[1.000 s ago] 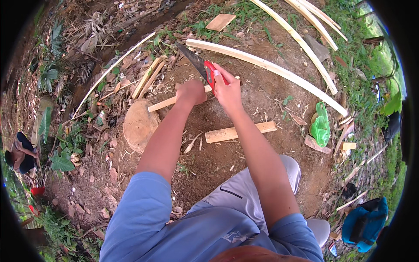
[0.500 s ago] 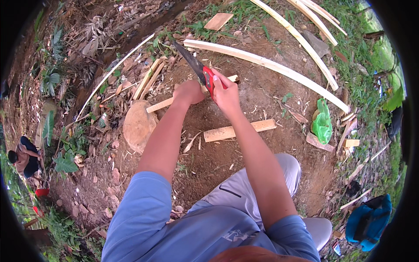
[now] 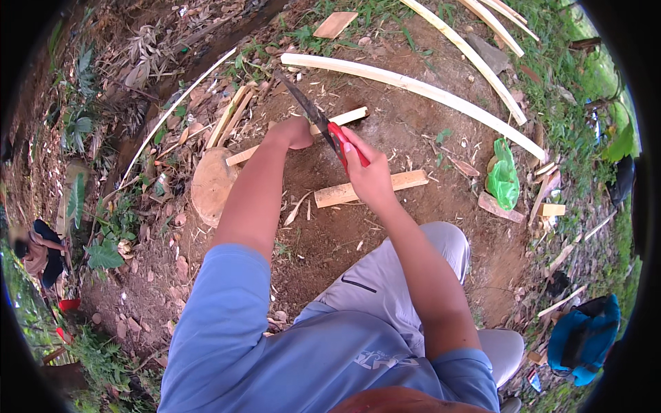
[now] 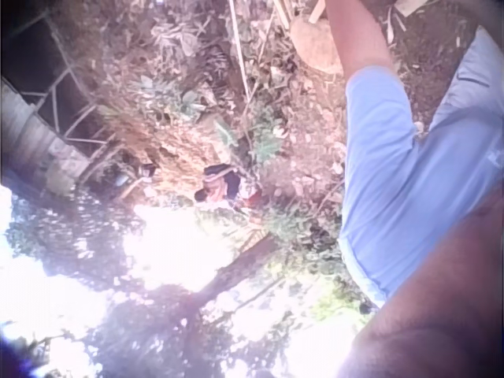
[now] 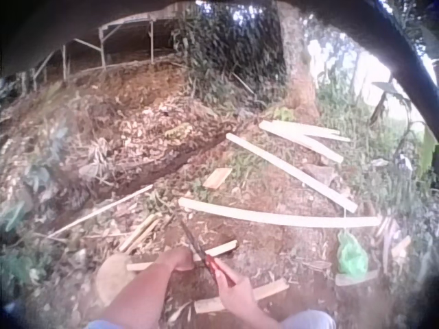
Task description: The person sits on the ground and uses a red hand saw to cut a piece of wood resting on a log. They saw through the wood, separating it into smaller pieces, and place the cut pieces on the ground nearby.
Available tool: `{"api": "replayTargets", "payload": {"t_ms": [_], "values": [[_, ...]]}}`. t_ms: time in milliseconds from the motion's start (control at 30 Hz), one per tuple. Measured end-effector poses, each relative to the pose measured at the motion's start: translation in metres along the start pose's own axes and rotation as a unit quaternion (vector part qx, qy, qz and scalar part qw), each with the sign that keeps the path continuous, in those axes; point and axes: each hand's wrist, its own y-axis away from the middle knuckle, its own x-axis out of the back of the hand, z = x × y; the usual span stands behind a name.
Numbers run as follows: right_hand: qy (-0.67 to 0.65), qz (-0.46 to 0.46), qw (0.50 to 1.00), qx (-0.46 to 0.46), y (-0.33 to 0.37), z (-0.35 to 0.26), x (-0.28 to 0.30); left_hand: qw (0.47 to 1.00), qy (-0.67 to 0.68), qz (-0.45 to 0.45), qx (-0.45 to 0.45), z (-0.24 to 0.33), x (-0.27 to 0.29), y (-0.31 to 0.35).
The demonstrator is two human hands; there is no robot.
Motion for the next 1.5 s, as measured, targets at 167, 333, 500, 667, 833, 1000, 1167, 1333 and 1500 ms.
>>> {"api": "replayTargets", "payload": {"t_ms": [167,333,500,667,833,1000,1167,1333,1500], "values": [[-0.039,-0.006,0.997,-0.062,0.006,0.003,0.004,1.000,-0.022,0.006,-0.004,-0.002,-0.001,-0.003],[-0.079,0.014,0.991,-0.107,0.020,0.000,-0.006,1.000,-0.022,-0.002,0.000,-0.006,-0.004,-0.009],[-0.092,0.017,0.992,-0.089,0.021,0.024,-0.005,1.000,-0.012,-0.008,-0.006,-0.004,0.000,-0.004],[-0.123,0.028,0.983,-0.134,0.055,0.019,0.013,1.000,-0.012,-0.021,-0.004,0.005,0.018,0.016],[-0.067,0.015,0.977,-0.201,0.113,-0.035,0.065,0.999,0.001,-0.037,-0.004,0.001,0.016,0.011],[0.046,-0.017,0.987,-0.154,0.145,-0.112,0.110,0.999,0.044,-0.021,-0.016,-0.008,0.007,-0.006],[0.074,-0.004,0.974,-0.216,0.193,-0.203,0.188,0.989,0.129,-0.078,-0.001,-0.026,0.009,-0.024],[0.115,0.128,0.966,-0.190,0.270,-0.241,0.243,0.965,0.254,-0.064,-0.035,-0.016,0.010,-0.025],[0.224,0.171,0.942,-0.181,0.302,-0.249,0.260,0.981,-0.023,0.124,-0.146,-0.024,0.025,-0.002]]}}
